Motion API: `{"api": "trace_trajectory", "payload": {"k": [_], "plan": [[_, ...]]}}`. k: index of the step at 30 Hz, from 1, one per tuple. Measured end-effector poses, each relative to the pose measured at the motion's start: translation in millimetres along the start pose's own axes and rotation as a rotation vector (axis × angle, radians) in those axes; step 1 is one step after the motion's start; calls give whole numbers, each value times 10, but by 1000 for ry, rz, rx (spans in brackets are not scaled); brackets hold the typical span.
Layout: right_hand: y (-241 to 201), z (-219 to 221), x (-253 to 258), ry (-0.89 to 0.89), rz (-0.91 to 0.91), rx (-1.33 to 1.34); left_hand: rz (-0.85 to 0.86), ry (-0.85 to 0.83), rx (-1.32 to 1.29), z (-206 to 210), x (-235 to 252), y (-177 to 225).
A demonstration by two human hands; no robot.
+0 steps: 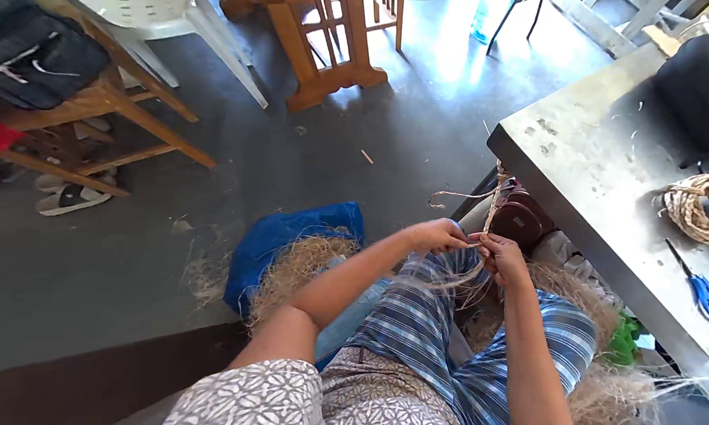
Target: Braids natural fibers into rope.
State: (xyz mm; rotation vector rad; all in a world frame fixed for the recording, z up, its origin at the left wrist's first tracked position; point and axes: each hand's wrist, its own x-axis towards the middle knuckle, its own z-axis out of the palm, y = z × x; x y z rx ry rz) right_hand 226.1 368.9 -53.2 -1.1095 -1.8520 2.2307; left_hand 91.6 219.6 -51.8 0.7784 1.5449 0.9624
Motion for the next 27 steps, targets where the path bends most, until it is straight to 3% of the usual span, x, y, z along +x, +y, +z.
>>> {"api": "trace_trajectory", "payload": {"k": [2,5,10,14,17,19,23,25,27], "plan": [[16,-49,43,-8,-8,-53,29,-93,179,-338,-193,-76],[51,-50,94,-12,-11,-94,-34,-80,359,-966,-601,-259],[75,107,130,-39,-40,-94,-231,156,174,-1860,-1526,-653],[27,372,184,-41,-82,-112,-162,353,147,-1877,-1871,-610],[80,365,193,-20,-55,-90,32,581,-165,-1801,-1907,-691],[122,304,182,-7,-44,-89,92,610,-264,-1800,-1941,-830],[96,290,153,-17,-43,-118,-68,751,113,-1758,-1922,-940],[78,335,151,-24,-50,-110,-69,955,-63,-1698,-1829,-927],[83,372,160,-22,-48,-88,-4,1069,-508,-1627,-1742,-870]]}}
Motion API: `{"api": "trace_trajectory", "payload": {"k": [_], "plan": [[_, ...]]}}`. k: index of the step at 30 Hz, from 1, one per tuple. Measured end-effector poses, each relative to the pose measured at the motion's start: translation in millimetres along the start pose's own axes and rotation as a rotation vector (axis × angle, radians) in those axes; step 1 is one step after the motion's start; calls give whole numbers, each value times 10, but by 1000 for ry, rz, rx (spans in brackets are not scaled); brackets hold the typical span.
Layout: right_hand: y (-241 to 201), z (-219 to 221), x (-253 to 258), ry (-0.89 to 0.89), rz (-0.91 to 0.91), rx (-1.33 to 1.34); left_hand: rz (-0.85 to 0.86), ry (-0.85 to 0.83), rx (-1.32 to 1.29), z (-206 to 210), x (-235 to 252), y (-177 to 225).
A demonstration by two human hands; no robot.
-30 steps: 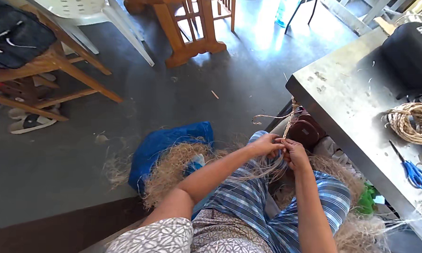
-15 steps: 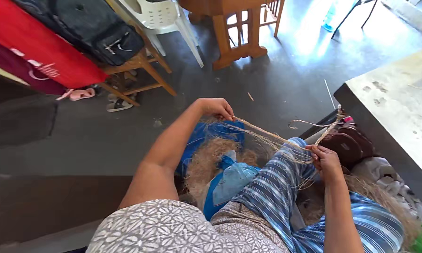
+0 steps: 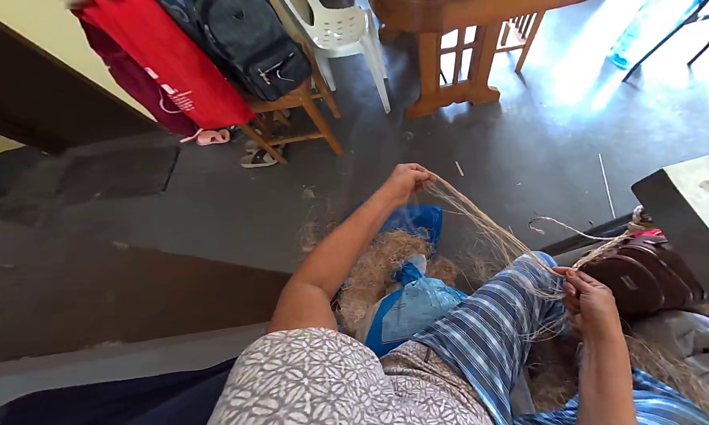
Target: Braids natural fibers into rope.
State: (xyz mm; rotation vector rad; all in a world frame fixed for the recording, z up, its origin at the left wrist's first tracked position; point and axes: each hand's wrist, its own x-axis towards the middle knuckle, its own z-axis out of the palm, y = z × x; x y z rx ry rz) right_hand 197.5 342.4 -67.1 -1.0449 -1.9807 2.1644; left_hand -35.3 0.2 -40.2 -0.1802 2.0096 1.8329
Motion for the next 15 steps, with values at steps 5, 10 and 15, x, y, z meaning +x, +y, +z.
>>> {"api": "trace_trajectory", "payload": {"k": [5,10,15], "plan": [[21,-15,2,24,5,-4,-281,-36,-498,88,-18,-59],[-9,-13,-24,26,-20,-67,-161,-39,-503,30,-87,-119],[13,-88,-18,36,-43,-155,59,-6,-133,-37,-69,-221]]}}
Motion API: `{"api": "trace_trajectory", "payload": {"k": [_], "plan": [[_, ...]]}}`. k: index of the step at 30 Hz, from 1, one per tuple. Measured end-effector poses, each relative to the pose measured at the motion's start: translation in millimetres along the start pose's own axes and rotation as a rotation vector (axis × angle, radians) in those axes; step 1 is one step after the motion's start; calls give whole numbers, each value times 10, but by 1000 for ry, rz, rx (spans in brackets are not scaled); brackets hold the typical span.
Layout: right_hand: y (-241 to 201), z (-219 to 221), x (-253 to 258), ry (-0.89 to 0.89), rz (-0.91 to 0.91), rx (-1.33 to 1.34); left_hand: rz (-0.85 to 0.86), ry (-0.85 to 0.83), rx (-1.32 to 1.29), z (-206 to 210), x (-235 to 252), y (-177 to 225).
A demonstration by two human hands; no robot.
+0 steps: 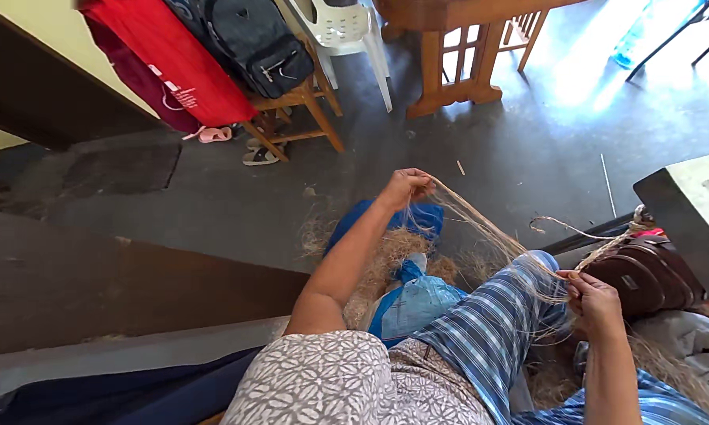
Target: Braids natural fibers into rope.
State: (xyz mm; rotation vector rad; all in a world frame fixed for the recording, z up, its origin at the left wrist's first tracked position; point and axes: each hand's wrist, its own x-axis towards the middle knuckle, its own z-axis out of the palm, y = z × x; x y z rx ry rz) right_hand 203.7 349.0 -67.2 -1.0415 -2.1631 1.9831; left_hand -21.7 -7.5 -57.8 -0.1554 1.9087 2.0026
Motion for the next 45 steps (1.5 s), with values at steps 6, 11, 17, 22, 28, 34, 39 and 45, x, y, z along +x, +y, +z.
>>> {"api": "trace_trajectory", "payload": {"k": [6,11,17,22,28,34,39,45], "plan": [[56,-91,28,20,-39,-104,279,-317,842,-325,103,-266],[89,-167,-17,24,-10,-18,25,-310,988,-863,222,-563],[61,-175,-85,-58,32,218,-263,-146,1132,-1335,130,-489],[20,-134,-96,-116,37,366,-162,-16,1487,-312,-302,318],[42,-103,-59,-164,23,458,528,-491,715,1655,-648,26],[1,-149,-126,-105,48,392,30,-874,467,2579,-815,-533],[42,-242,-114,-91,-4,270,147,-1006,686,2590,-669,-574],[86,-283,-84,-55,-36,152,436,-953,1253,2312,-400,-343]]}}
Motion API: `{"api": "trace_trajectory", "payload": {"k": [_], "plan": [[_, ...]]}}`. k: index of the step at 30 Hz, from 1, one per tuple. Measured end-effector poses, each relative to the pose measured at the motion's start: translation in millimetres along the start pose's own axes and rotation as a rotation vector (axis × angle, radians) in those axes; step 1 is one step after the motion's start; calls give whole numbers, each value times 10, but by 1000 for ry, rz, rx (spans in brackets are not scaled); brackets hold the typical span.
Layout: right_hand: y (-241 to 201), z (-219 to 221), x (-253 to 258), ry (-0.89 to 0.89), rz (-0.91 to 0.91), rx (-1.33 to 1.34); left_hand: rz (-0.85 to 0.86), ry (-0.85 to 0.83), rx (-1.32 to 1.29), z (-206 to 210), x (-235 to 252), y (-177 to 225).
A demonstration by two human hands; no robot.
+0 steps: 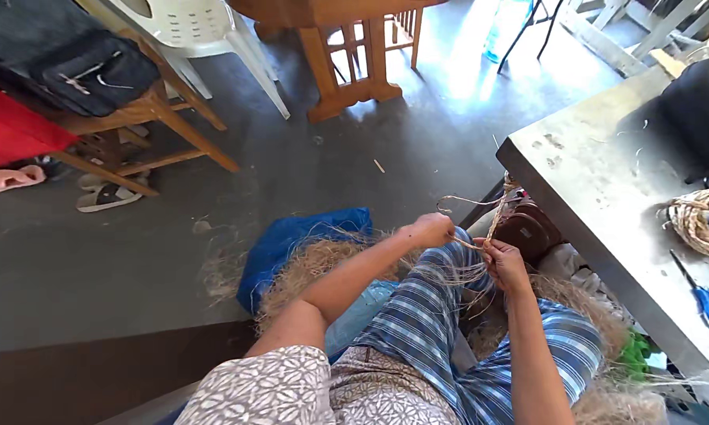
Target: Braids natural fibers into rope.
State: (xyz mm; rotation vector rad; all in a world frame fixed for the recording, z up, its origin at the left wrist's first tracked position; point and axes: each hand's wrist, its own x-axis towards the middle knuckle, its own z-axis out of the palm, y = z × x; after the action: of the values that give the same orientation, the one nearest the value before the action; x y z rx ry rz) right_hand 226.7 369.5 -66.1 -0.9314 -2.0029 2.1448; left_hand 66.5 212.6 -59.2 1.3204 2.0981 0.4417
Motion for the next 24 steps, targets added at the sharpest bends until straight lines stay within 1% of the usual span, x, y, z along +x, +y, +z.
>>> {"api": "trace_trajectory", "payload": {"k": [2,4,6,8,9,11,12,14,15,16,18,19,20,24], "plan": [[-3,-48,0,14,0,-63,-187,5,96,-123,-137,-189],[7,-107,4,29,-11,-93,-254,69,91,-195,-330,-653],[23,-141,3,34,-24,-88,-266,197,77,-223,-660,-1267],[18,-99,-1,20,-34,-75,-400,326,107,-249,-1087,-1733],[7,-35,3,2,-38,-75,-475,384,101,-264,-1289,-1857],[-14,131,58,-7,-63,-108,-566,474,11,-309,-1563,-1918],[-28,189,92,-9,-69,-127,-600,541,-95,-338,-1636,-1905],[-2,272,134,-10,-69,-120,-666,699,-418,-383,-1743,-1843],[10,286,142,-2,-71,-109,-688,713,-631,-383,-1780,-1793],[27,280,150,8,-72,-100,-673,662,-863,-355,-1826,-1758],[90,245,142,33,-51,-87,-488,514,-1269,-239,-1938,-1750],[115,228,134,50,-35,-76,-399,473,-1386,-203,-1954,-1731],[127,207,126,66,-18,-64,-335,481,-1450,-179,-1936,-1675],[171,184,146,84,13,-63,-86,682,-1590,-147,-1855,-1434]]}}
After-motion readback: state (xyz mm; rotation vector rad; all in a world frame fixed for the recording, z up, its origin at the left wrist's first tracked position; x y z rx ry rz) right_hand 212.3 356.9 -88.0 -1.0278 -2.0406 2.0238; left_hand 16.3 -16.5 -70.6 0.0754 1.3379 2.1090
